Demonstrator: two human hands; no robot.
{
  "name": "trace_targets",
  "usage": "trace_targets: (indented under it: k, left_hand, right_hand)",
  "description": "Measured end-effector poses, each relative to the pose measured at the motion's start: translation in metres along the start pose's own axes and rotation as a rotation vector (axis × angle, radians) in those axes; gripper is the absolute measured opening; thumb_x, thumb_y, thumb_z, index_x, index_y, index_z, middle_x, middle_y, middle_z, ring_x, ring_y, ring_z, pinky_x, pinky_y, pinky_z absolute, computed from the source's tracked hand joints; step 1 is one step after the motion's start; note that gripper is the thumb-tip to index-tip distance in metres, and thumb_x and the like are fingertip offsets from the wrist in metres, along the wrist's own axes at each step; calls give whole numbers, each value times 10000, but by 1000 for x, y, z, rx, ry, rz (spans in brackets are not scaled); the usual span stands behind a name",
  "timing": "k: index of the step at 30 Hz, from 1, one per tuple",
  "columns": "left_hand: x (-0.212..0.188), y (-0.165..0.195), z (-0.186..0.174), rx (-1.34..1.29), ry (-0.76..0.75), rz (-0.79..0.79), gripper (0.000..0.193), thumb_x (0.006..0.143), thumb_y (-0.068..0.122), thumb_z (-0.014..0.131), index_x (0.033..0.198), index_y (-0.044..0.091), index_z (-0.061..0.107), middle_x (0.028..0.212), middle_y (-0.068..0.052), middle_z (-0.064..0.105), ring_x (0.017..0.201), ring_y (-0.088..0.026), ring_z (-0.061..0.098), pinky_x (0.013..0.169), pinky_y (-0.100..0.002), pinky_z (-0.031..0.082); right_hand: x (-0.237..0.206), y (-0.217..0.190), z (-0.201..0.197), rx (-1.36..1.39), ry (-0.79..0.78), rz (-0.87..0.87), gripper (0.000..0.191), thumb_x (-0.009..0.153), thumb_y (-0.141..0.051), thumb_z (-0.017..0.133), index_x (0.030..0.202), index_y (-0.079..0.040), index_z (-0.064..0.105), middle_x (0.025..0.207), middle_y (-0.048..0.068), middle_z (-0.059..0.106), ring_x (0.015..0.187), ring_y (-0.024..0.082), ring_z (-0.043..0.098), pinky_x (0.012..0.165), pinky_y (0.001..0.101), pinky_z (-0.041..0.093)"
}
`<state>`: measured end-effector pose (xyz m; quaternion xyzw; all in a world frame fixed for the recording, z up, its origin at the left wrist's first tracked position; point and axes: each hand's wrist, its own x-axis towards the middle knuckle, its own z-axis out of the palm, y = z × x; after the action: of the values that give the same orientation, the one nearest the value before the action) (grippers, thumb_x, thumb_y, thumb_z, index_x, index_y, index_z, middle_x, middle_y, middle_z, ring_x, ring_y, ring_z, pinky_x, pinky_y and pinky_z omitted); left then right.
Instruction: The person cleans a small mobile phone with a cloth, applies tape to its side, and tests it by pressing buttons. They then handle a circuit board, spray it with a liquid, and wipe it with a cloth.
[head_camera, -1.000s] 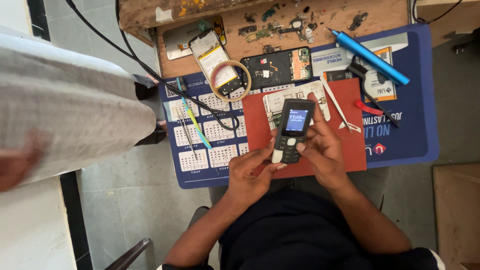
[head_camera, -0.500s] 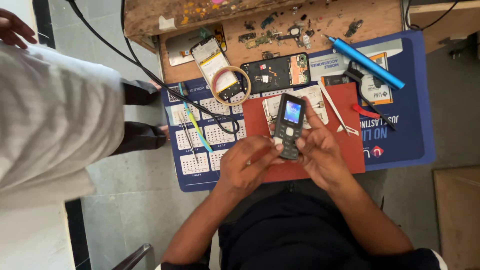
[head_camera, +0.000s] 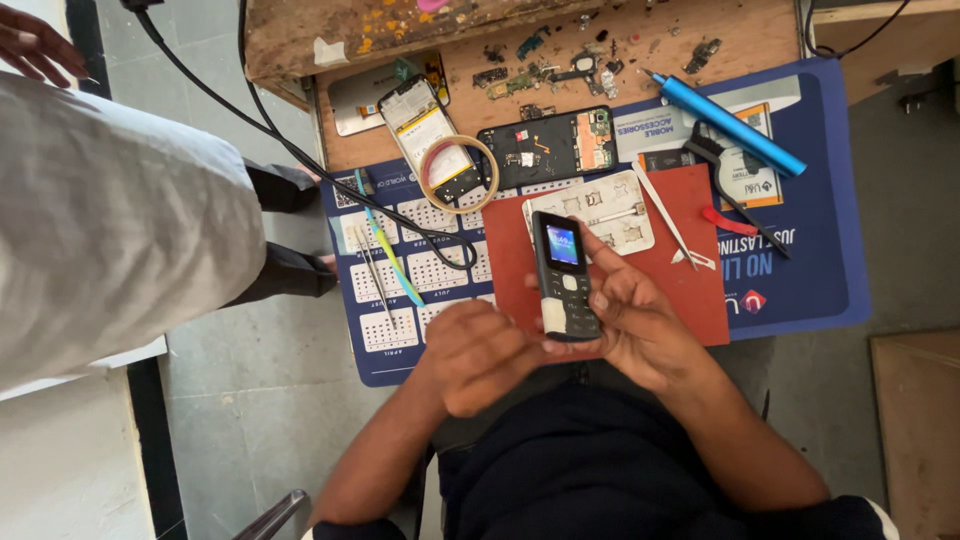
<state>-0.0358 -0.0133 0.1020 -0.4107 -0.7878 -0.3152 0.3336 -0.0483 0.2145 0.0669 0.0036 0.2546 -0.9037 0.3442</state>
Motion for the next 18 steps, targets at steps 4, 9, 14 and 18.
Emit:
trace_targets:
  k: [4,9,14,18]
  left_hand:
    - [0,6,16,-159,125,-238,389,761,249,961,1006,75,714,1026,-63,671,944,-237,686,819,-353,582]
    - [6,24,31,-338,218,-544,408,729,150,934,1043,-10,727,1147,-103,705,1051,-275,722,923,-380,611]
    - [6,36,34,-439,255,-687,265,814,16,866,1033,-28,722,1184,-163,692,1150,-300,698,985,-386,599]
    - [6,39,34,-626,288,-847,95,925,-65,766,1010,-35,738,1203,-164,707,1230,-298,701,1065,-395,610]
  right_hand:
    - [-2,4,-2,109,-12,3,808,1040,-138,619,1673,-9,134,1454,252,538,1167,296,697,924,421,608]
    - [-2,10,-7,149,-14,-53,783,1063,-98,603,1680,-3,131,1446,197,548,1183,246,684,947,404,610]
    - [-3,9,-8,118,-26,-92,822,1074,-103,608,1701,-57,78,1463,186,547,1148,229,697,928,366,613]
    - [-2,9,-8,77,21,-112,859,1058,-107,618,1701,-81,49,1427,182,563,1106,215,708,900,343,614]
